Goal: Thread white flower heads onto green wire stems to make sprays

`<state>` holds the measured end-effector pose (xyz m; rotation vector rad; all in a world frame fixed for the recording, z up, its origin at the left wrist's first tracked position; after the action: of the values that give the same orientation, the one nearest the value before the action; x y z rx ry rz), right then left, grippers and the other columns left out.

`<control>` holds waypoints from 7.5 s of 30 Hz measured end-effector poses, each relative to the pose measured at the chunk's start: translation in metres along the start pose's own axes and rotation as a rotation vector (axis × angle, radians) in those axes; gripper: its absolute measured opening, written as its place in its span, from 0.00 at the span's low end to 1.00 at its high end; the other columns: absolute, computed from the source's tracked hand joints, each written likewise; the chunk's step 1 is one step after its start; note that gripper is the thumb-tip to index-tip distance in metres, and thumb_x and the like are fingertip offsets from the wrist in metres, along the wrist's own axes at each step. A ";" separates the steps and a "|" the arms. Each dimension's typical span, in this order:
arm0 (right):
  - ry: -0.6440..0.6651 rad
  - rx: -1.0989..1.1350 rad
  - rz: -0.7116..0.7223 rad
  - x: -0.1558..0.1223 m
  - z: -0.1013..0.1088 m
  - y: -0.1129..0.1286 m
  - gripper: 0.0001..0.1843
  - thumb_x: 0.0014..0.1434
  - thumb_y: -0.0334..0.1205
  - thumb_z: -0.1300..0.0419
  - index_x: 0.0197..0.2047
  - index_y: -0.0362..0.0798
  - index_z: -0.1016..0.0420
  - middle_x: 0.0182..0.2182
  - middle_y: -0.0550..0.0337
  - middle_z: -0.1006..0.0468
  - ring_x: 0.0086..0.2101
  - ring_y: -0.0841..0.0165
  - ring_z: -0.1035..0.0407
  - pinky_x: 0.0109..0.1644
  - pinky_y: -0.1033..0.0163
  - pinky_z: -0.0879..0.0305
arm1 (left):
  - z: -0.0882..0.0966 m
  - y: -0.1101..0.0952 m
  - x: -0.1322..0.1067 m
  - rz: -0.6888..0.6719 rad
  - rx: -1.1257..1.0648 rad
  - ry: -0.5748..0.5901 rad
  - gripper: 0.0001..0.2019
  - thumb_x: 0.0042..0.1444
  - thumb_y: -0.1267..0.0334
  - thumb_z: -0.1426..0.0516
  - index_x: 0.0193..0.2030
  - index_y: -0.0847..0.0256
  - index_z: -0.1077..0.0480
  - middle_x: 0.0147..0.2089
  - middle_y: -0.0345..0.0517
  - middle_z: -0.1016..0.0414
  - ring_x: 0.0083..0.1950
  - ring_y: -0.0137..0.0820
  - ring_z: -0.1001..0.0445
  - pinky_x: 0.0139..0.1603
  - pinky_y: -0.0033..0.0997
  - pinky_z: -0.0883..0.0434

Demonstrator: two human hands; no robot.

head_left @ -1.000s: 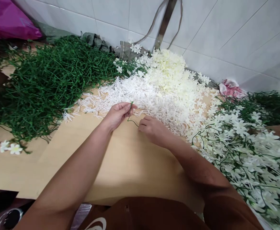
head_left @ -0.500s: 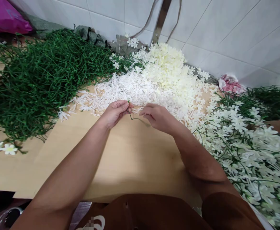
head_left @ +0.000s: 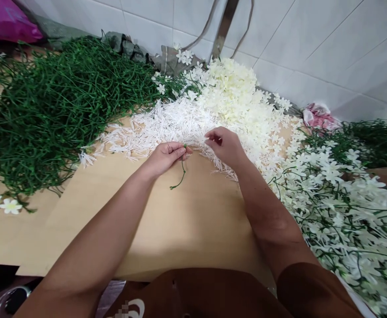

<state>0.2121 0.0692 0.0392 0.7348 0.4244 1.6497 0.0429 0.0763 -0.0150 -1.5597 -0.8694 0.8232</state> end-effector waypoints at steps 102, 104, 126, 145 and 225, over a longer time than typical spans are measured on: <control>-0.170 0.236 0.234 -0.016 0.001 0.040 0.04 0.56 0.33 0.40 0.33 0.49 0.25 0.33 0.59 0.25 0.38 0.68 0.31 0.39 0.61 0.32 | 0.001 -0.009 -0.007 -0.026 0.310 -0.370 0.05 0.50 0.65 0.42 0.28 0.61 0.35 0.20 0.32 0.42 0.23 0.22 0.45 0.26 0.26 0.48; -0.108 0.301 0.205 -0.015 -0.009 0.038 0.02 0.55 0.34 0.39 0.32 0.49 0.25 0.31 0.61 0.26 0.34 0.70 0.31 0.37 0.62 0.33 | 0.001 -0.009 -0.007 -0.033 0.325 -0.364 0.05 0.50 0.65 0.41 0.28 0.61 0.35 0.20 0.32 0.41 0.23 0.23 0.45 0.26 0.26 0.48; -0.185 0.225 0.368 -0.024 -0.032 0.024 0.02 0.59 0.35 0.41 0.33 0.48 0.28 0.38 0.55 0.23 0.40 0.66 0.27 0.43 0.57 0.27 | -0.001 -0.010 -0.008 0.023 0.257 -0.334 0.03 0.50 0.65 0.42 0.29 0.61 0.33 0.21 0.34 0.39 0.24 0.23 0.43 0.27 0.26 0.45; -0.054 0.604 -0.015 -0.018 -0.048 0.009 0.10 0.54 0.43 0.36 0.31 0.48 0.31 0.22 0.67 0.30 0.23 0.75 0.35 0.30 0.65 0.35 | 0.001 -0.013 -0.010 0.034 0.044 -0.218 0.06 0.43 0.64 0.39 0.28 0.60 0.32 0.18 0.32 0.41 0.19 0.21 0.47 0.21 0.25 0.48; 0.079 1.208 -0.313 -0.020 -0.075 -0.006 0.22 0.37 0.52 0.24 0.28 0.50 0.28 0.23 0.70 0.25 0.25 0.76 0.29 0.35 0.66 0.29 | 0.008 0.000 0.000 -0.003 -0.031 -0.229 0.10 0.44 0.62 0.33 0.28 0.65 0.27 0.23 0.39 0.26 0.22 0.21 0.34 0.24 0.22 0.38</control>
<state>0.1680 0.0603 -0.0239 1.3708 1.5631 1.0029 0.0361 0.0796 -0.0164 -1.5099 -1.0532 1.0047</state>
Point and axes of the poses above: each hand's wrist, its own x-axis towards the middle knuckle, its own z-axis out of the back of the hand, y = z × x, the point moved 7 cm from there along x, towards the middle knuckle
